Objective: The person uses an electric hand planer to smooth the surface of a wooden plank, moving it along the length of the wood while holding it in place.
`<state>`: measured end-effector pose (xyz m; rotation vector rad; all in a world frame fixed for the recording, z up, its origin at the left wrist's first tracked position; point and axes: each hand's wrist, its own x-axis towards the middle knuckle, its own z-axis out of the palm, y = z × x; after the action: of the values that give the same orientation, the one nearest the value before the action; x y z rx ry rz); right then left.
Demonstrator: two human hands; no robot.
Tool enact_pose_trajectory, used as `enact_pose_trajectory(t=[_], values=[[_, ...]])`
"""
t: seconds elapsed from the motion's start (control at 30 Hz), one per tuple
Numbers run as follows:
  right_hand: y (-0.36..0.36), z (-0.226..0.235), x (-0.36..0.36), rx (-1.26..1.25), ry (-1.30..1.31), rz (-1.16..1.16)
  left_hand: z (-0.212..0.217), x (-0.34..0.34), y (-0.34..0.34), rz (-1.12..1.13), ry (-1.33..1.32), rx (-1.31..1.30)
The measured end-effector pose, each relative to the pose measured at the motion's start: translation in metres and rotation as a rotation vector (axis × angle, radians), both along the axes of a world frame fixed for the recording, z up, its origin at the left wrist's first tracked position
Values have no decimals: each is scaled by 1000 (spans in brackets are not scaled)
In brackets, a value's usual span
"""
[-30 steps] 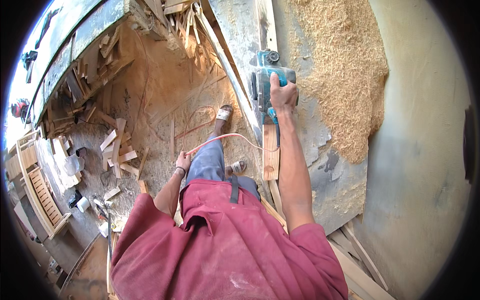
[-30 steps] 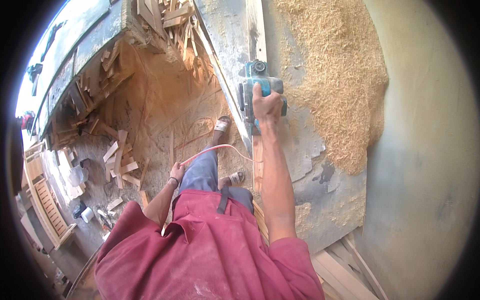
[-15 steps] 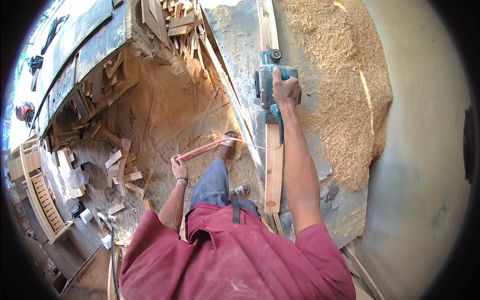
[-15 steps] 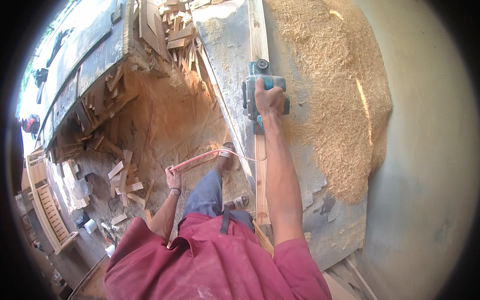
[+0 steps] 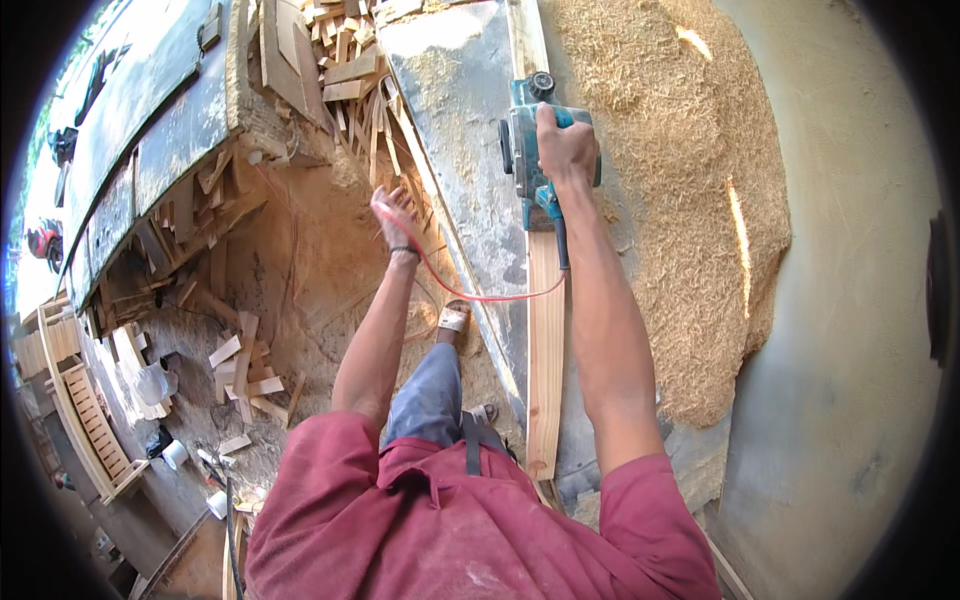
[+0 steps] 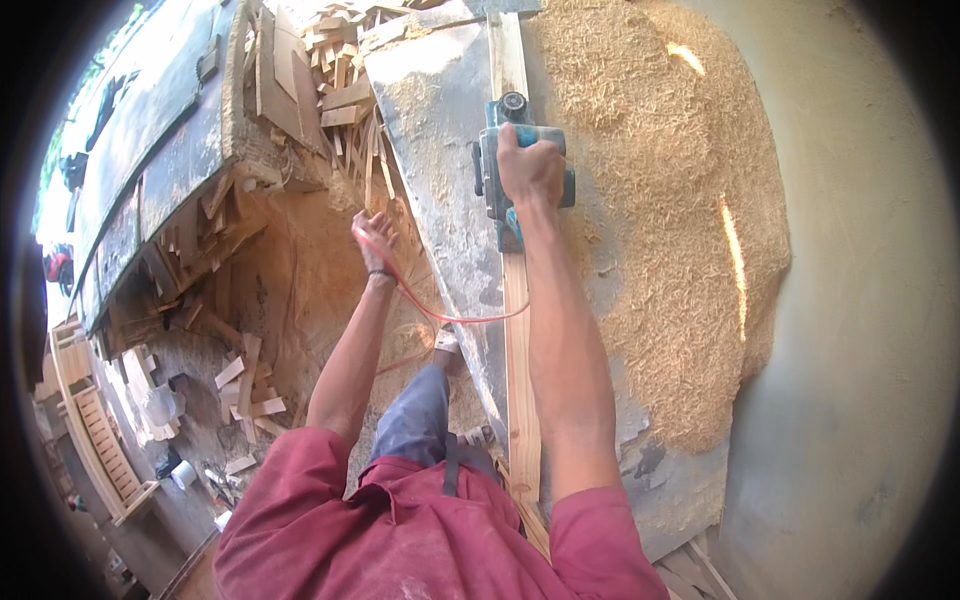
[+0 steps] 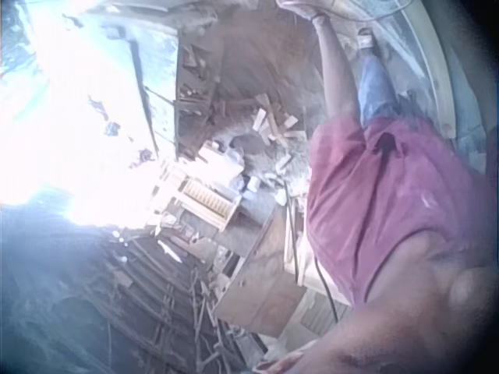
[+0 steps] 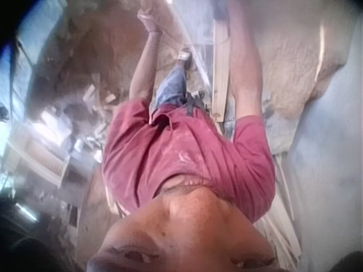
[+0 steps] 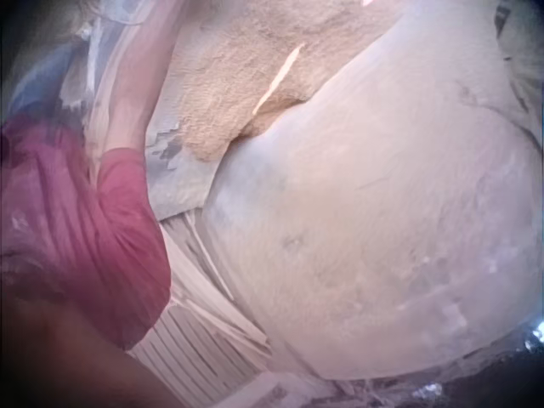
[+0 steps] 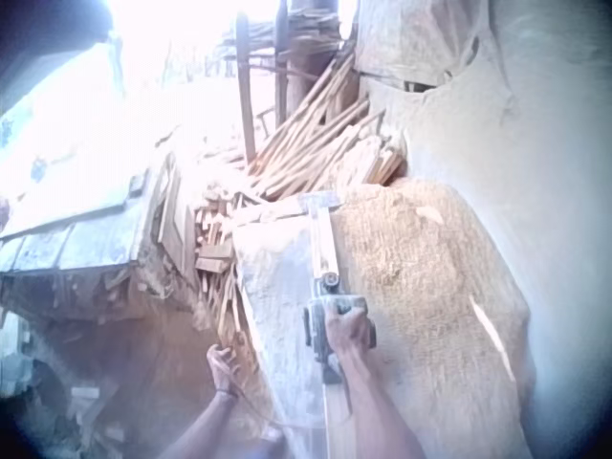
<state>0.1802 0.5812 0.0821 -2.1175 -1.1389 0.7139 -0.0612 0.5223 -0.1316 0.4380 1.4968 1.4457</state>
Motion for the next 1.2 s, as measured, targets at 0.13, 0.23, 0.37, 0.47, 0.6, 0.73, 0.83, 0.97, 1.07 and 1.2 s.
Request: enact_pose_trajectory(t=[0.13,0.23,0.37,0.47,0.6,0.73,0.83,0.97,1.07,1.2], values=[[56,7,-11,-6,30,11,1,46,64,43,199,52],[96,0,-7,39,24,31,10,71,77,17,475,14],[132,12,-11,143,92,76,17,70,69,4,579,71],[163,14,-8,143,41,65,30,75,67,-33,530,14],[206,15,-9,155,20,76,28,73,68,-62,540,-50],[241,9,-7,163,52,98,28,71,69,-93,545,-104],[269,11,-11,183,-136,-8,29,72,68,-100,549,-82],[292,21,-12,182,-94,5,36,72,67,-107,530,-83],[305,21,-12,219,-32,40,44,74,67,-112,499,-120],[326,26,-17,246,33,45,29,73,67,-59,537,-65]])
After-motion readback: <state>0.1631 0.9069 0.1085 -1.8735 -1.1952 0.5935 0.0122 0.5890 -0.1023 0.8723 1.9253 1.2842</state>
